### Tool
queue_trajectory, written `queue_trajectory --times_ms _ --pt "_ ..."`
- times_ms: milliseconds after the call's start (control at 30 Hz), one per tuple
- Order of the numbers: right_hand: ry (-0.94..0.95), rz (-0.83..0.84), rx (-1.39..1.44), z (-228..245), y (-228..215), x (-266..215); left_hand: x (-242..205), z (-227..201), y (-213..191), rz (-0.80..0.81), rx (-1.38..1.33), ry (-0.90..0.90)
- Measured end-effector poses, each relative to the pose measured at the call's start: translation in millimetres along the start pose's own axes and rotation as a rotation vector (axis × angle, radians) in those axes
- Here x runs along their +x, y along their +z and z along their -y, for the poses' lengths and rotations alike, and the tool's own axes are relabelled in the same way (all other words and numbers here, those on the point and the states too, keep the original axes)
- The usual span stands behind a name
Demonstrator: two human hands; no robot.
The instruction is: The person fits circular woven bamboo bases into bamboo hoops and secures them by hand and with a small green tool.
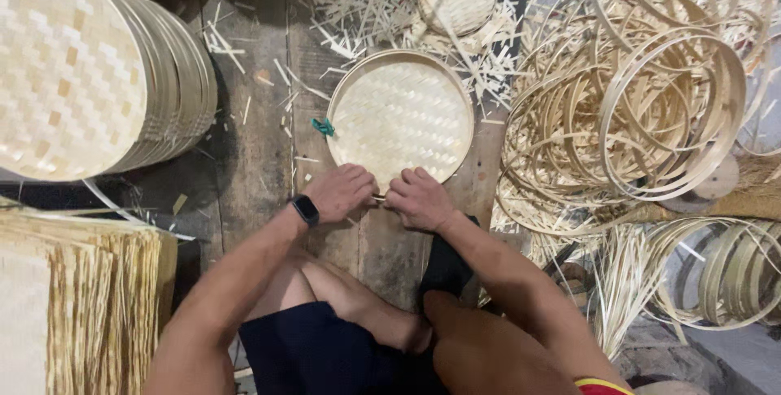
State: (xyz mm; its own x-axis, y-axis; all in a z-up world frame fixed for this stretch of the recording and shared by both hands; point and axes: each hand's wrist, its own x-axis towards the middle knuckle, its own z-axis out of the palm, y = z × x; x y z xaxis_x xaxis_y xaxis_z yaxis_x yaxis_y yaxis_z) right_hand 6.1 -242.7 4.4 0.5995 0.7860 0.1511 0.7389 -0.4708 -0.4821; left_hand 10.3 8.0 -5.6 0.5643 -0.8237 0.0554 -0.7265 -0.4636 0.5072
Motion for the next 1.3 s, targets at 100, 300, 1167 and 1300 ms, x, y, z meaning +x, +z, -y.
queue_trajectory --times_ms 100,300,1167,1300 --pt "0.022 0.027 0.081 -4 -6 -7 -8 3 -6 -0.064 -0.003 0.026" --pt "0.179 -0.088 0.191 -7 -16 -9 -5 -1 -8 0.056 0.229 0.138" --pt "0.36 0.26 0.301 -25 -38 -4 -6 -29 27 -0.177 0.093 -0.129" --pt "0.337 0.288 0.277 -26 -40 2 -4 -33 26 -0.134 0.105 -0.182"
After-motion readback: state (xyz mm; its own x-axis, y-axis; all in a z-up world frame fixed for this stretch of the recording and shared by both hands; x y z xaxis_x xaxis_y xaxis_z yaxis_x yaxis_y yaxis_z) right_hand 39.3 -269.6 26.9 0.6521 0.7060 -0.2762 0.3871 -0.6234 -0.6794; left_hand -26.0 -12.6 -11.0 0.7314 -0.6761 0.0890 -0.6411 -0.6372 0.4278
